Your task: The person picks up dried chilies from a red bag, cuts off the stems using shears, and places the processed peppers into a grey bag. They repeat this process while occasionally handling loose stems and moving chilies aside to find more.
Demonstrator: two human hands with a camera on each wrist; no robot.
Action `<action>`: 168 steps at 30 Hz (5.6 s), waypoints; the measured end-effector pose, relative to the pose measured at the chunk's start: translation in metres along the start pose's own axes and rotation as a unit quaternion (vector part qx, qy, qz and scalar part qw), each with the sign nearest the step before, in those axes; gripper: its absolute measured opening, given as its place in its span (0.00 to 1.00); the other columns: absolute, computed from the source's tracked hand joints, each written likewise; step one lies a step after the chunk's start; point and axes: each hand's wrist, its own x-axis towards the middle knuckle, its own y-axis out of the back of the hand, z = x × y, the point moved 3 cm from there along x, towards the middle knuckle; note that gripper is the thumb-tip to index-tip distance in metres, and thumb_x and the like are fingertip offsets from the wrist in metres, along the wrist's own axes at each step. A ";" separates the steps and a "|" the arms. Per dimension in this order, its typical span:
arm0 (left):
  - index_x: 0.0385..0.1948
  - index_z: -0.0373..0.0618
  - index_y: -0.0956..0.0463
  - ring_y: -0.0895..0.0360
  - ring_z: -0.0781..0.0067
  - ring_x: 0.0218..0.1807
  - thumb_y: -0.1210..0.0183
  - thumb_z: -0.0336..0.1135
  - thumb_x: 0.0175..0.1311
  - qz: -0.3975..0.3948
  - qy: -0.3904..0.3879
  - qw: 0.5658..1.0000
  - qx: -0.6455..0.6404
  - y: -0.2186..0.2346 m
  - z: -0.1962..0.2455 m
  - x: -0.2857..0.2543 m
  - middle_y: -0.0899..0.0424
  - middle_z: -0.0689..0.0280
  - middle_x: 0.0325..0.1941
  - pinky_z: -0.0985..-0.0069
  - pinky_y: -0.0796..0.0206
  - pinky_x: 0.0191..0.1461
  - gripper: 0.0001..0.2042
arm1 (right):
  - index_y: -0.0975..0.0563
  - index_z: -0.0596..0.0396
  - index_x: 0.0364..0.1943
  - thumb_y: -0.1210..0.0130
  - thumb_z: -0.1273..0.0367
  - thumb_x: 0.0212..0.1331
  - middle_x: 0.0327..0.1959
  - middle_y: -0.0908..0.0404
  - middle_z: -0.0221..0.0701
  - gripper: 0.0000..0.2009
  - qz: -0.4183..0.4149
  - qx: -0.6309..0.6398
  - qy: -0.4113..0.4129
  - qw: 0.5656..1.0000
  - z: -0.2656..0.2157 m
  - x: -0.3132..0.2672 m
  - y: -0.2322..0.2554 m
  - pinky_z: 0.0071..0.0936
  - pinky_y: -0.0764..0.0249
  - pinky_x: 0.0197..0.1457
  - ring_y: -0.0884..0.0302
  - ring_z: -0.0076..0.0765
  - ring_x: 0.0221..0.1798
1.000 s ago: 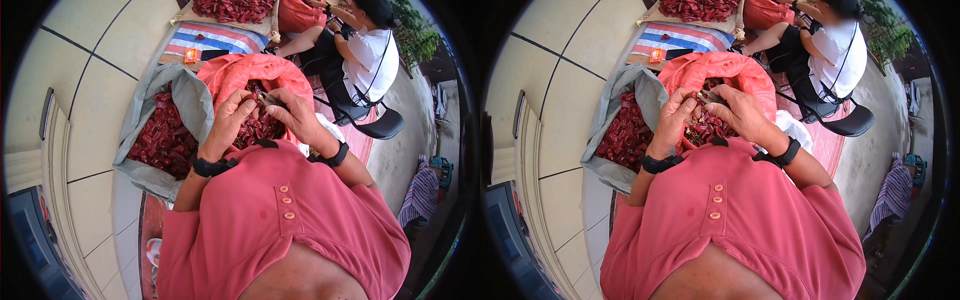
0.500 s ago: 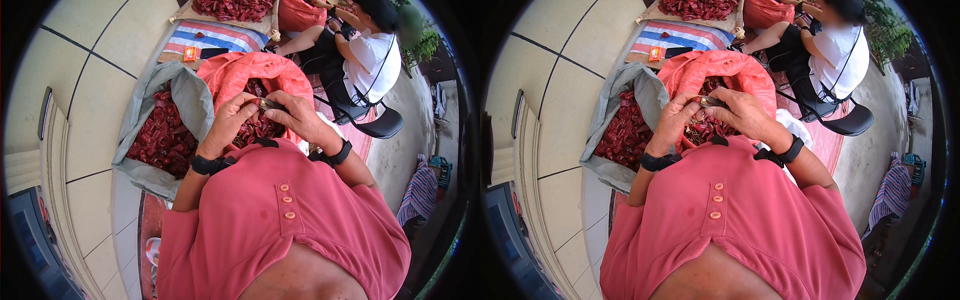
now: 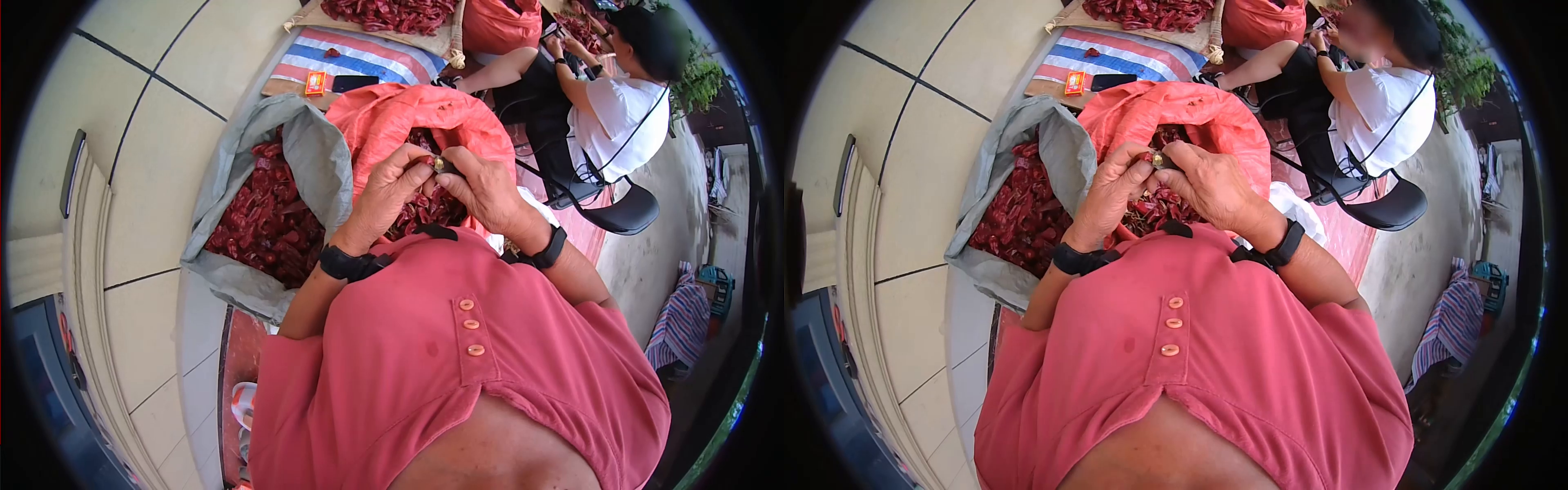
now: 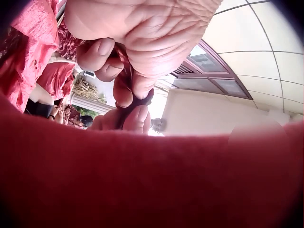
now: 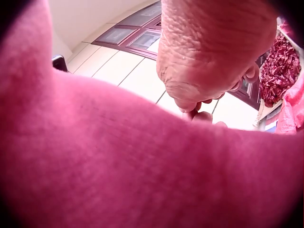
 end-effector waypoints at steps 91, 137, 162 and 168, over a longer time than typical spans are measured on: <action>0.35 0.40 0.22 0.24 0.69 0.28 0.41 0.37 0.56 -0.075 0.230 0.880 0.410 0.066 -0.178 0.000 0.21 0.61 0.24 0.71 0.33 0.34 0.11 | 0.30 0.52 0.47 0.52 0.57 0.68 0.16 0.46 0.15 0.15 0.031 0.676 -0.495 0.545 0.099 -0.156 -0.081 0.13 0.56 0.14 0.54 0.12 0.13; 0.48 0.40 0.29 0.20 0.77 0.36 0.47 0.27 0.64 -0.015 0.123 0.989 -0.081 0.044 -0.065 0.002 0.19 0.65 0.40 0.83 0.30 0.38 0.11 | 0.21 0.49 0.36 0.39 0.78 0.50 0.32 0.24 0.31 0.10 0.167 -0.008 -0.087 0.982 0.041 -0.009 -0.071 0.28 0.27 0.36 0.23 0.36 0.34; 0.42 0.45 0.24 0.35 0.90 0.26 0.46 0.34 0.67 0.084 0.106 0.984 -0.117 0.045 -0.052 0.007 0.23 0.75 0.32 0.89 0.41 0.30 0.07 | 0.24 0.53 0.37 0.43 0.70 0.62 0.28 0.24 0.20 0.04 0.122 0.452 -0.280 0.838 0.046 -0.003 -0.072 0.13 0.38 0.25 0.30 0.13 0.26; 0.54 0.41 0.29 0.22 0.68 0.49 0.44 0.30 0.64 0.078 -0.110 0.976 0.171 0.033 -0.025 0.008 0.19 0.66 0.47 0.74 0.30 0.49 0.16 | 0.25 0.56 0.33 0.45 0.76 0.62 0.26 0.26 0.21 0.01 0.133 0.398 -0.200 0.885 0.055 0.001 -0.075 0.15 0.36 0.27 0.34 0.12 0.25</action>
